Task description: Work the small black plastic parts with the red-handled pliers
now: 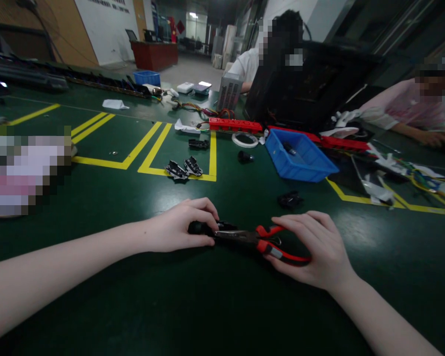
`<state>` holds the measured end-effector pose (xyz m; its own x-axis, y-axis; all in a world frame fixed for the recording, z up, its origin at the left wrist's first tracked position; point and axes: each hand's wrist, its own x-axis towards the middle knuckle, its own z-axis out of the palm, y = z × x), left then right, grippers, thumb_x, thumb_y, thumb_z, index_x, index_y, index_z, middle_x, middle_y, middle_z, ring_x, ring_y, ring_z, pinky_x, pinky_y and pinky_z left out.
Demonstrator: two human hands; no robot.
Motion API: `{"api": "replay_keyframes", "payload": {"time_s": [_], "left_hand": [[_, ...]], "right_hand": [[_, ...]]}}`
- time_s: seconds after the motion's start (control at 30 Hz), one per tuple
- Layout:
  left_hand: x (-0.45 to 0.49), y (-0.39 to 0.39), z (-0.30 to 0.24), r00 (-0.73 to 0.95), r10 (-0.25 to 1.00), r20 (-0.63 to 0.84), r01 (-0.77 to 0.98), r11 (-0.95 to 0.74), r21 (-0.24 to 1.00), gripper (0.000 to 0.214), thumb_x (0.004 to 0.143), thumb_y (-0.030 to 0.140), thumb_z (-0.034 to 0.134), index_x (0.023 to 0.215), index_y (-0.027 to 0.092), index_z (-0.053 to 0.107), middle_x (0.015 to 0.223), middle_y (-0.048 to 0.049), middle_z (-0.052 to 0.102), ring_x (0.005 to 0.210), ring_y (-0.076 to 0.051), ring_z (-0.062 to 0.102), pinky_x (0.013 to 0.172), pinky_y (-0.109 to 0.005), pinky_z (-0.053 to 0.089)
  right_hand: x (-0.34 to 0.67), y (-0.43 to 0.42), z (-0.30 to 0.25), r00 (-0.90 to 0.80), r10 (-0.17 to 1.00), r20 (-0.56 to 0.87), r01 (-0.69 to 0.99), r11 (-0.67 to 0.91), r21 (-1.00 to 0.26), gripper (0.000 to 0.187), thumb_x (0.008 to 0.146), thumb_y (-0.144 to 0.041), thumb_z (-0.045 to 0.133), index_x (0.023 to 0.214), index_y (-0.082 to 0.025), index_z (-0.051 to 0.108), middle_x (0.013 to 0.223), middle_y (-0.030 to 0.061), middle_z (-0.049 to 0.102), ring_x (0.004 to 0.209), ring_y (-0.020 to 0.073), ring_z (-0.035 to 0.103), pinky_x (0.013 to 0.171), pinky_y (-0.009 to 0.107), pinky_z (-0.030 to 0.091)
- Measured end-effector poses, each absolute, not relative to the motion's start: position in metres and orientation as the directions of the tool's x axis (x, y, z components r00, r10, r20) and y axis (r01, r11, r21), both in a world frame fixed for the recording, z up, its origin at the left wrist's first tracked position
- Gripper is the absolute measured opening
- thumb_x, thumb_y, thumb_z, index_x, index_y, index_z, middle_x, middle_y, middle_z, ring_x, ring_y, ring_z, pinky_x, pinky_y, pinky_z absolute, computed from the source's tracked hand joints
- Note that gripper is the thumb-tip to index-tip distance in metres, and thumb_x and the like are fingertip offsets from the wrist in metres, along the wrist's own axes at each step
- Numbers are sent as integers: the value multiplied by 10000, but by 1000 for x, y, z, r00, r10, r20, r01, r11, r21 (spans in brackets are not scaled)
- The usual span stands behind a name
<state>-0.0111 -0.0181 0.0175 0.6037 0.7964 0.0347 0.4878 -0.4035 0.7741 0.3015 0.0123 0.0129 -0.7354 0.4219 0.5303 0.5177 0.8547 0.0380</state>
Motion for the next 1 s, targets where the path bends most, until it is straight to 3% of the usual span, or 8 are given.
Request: {"api": "replay_keyframes", "payload": {"time_s": [0.23, 0.6, 1.0], "left_hand": [[-12, -16, 18, 616, 787, -16, 509, -383, 771, 137, 881, 275, 686, 997, 205, 700, 1224, -50, 550, 1132, -236, 542, 984, -422, 478], [-12, -16, 15, 620, 784, 27, 488, -412, 770, 126, 870, 254, 699, 987, 208, 706, 1200, -48, 559, 1109, -230, 555, 986, -410, 468], [-13, -16, 15, 622, 781, 47, 465, -417, 781, 115, 880, 227, 692, 994, 210, 702, 1207, -41, 544, 1111, -215, 554, 967, -385, 484]], "right_hand": [[303, 12, 13, -733, 438, 521, 526, 850, 25, 476, 777, -396, 709, 1180, -191, 561, 999, 84, 722, 851, 248, 682, 824, 415, 432], [301, 10, 13, -733, 443, 516, 529, 848, 23, 438, 790, -414, 691, 1148, -192, 572, 961, 72, 725, 805, 240, 677, 848, 436, 417], [302, 7, 14, -753, 367, 546, 529, 831, 170, 466, 804, -383, 699, 1196, -177, 554, 983, 95, 720, 796, 244, 672, 875, 450, 409]]}}
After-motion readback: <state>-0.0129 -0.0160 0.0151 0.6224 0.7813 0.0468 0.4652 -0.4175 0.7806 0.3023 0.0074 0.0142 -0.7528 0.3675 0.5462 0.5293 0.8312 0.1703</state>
